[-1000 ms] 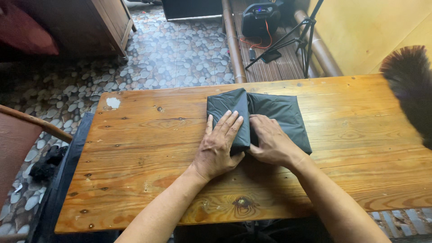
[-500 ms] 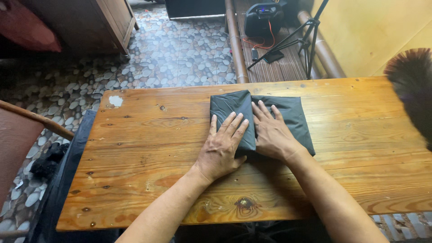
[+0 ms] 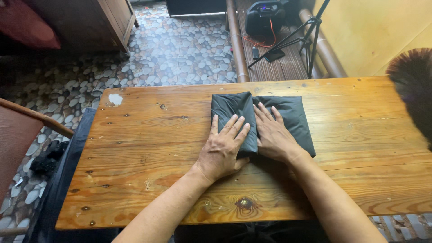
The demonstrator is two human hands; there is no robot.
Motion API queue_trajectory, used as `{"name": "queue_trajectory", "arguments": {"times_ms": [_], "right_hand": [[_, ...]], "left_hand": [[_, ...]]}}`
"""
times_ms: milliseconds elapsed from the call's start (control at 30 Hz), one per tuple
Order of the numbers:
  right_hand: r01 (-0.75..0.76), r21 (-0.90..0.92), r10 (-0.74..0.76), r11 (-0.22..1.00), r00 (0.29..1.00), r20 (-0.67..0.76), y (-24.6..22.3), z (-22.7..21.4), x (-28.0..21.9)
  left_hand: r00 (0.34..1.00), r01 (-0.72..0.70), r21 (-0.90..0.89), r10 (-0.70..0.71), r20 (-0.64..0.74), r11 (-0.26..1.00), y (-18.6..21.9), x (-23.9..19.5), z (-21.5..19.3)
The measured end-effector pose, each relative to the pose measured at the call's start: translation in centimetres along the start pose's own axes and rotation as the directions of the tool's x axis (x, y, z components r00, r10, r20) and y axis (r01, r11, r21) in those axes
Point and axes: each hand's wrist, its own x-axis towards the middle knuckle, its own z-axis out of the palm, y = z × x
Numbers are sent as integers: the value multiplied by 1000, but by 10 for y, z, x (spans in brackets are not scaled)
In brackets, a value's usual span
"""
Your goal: The person folds a long, dark grey mat on a wooden table, rolling and folding it into a compact rectangular shape. They then place the folded mat into a black drawstring bag and pull the blue drawstrings to close it.
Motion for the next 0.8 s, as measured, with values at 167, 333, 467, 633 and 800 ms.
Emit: {"name": "queue_trajectory", "arguments": {"times_ms": [167,333,467,633,800], "right_hand": [[33,399,0,917,997,-82,8,-15,-5],[38,57,-30,998,990,-139,-25,-31,-23],[-56,-18,56,998,998,11,-34,-28,-36],[-82,-133,84,988,996,10,-40,-23,-38],[-108,-138,113,985,993,34,-42,-20,-38]], "left_hand": [[998,11,26,-12,54,1000,3,3,-4],[995,11,49,-16,103,999,7,6,-11],[986,21,-11,-19,165,1000,7,8,-22],[961,49,-54,-33,274,997,-13,32,-26],[969,136,-14,-130,213,991,-28,54,-9]]}}
